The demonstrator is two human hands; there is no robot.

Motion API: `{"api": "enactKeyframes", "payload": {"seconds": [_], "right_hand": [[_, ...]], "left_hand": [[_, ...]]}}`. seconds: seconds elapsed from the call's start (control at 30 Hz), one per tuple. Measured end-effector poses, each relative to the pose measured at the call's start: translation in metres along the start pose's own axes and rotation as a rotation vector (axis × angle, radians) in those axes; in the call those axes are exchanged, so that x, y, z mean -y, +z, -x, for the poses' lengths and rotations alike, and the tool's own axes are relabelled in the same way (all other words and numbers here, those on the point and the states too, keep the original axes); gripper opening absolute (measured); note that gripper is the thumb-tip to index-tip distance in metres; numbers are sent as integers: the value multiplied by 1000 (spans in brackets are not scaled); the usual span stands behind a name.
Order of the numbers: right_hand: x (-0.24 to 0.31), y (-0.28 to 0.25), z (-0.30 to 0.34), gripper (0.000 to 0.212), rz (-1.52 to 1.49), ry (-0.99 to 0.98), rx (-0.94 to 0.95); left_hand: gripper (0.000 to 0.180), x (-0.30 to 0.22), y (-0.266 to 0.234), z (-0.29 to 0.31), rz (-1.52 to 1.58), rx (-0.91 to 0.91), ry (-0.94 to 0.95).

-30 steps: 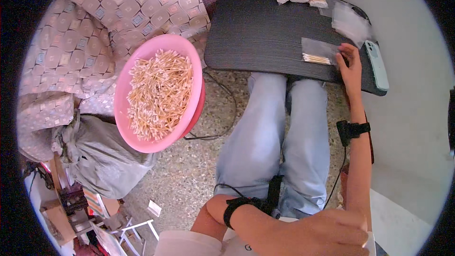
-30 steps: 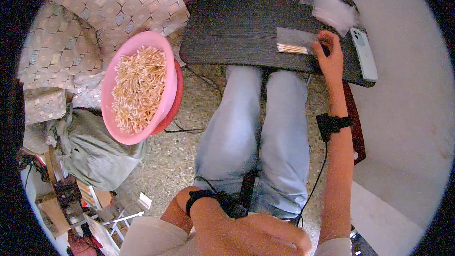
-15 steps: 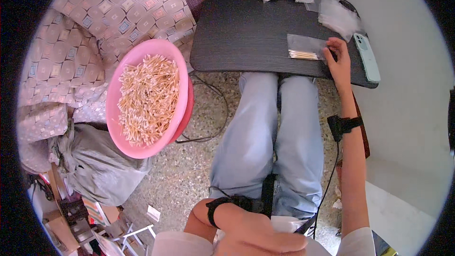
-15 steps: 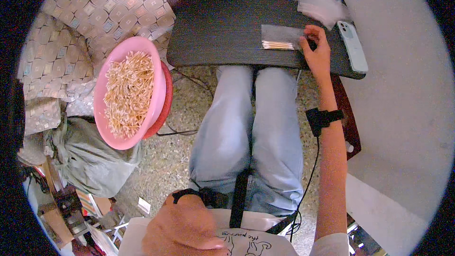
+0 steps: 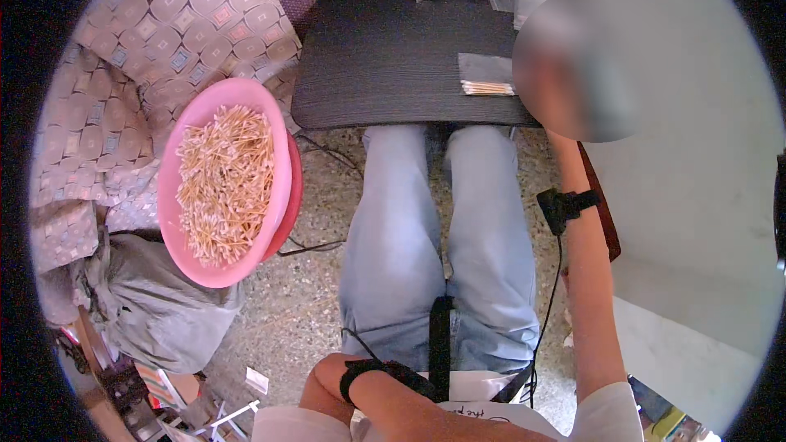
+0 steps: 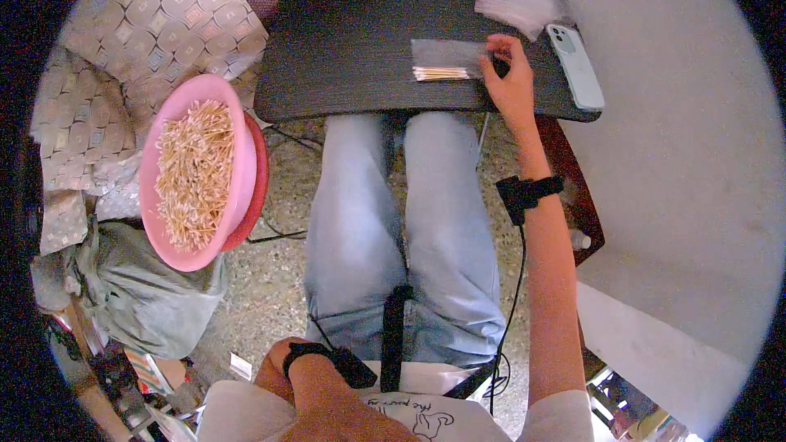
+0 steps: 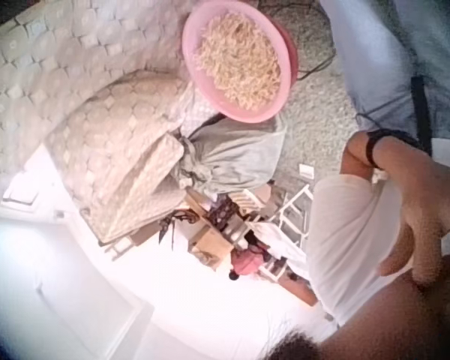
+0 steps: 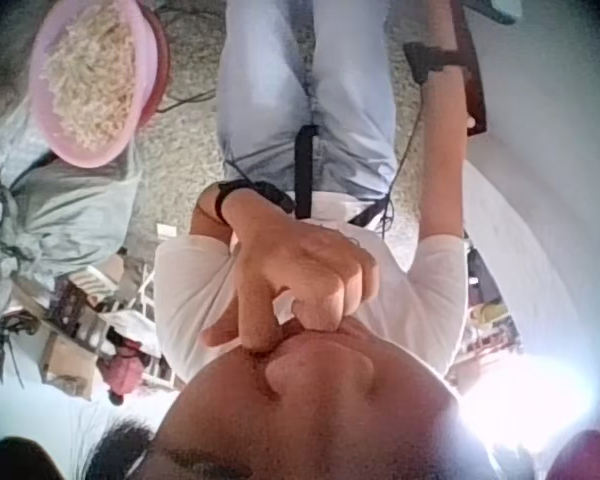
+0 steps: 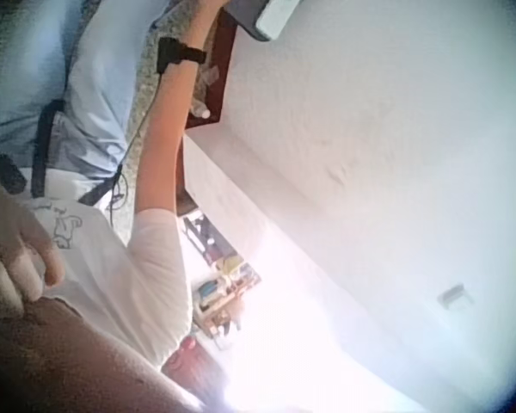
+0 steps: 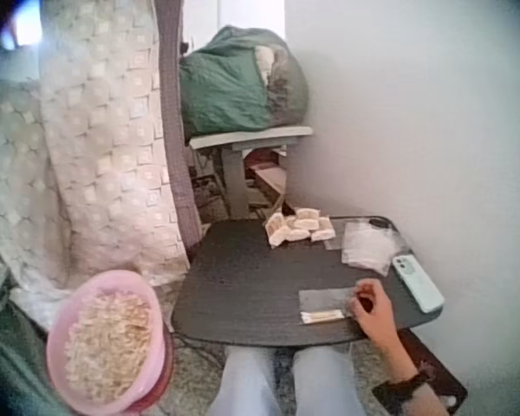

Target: Counting cotton swabs and placing them into small plastic bags.

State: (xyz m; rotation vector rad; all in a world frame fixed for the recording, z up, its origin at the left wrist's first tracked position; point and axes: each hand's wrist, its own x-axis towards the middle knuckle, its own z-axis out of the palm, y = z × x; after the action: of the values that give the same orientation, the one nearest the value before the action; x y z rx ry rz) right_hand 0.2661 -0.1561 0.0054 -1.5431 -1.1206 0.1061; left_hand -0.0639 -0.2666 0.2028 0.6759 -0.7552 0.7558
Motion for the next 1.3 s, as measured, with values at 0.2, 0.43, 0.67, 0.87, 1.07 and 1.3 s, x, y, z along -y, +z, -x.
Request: {"api": "enactKeyframes", "payload": {"seconds": [0.2, 0.43, 0.67, 0.87, 1.07, 1.3], "right_hand": [[0, -2, 1, 29, 2, 15, 33], [3, 0, 1, 28, 12, -4, -11], [6, -1, 0, 30, 26, -17, -12], [6, 2, 0, 30, 30, 20, 6], [7, 2, 3, 31, 58, -21, -14], [7, -6, 2, 26, 86, 13, 1]], "left_hand": [[50, 12, -8, 5, -104, -12, 86], [47, 29, 12, 17, 232, -226, -19], [57, 4, 6, 14, 277, -132, -287], [66, 7, -22, 23, 280, -22, -209], [64, -3, -17, 15, 234, 142, -186], [56, -71, -25, 2, -25, 485, -153]]}}
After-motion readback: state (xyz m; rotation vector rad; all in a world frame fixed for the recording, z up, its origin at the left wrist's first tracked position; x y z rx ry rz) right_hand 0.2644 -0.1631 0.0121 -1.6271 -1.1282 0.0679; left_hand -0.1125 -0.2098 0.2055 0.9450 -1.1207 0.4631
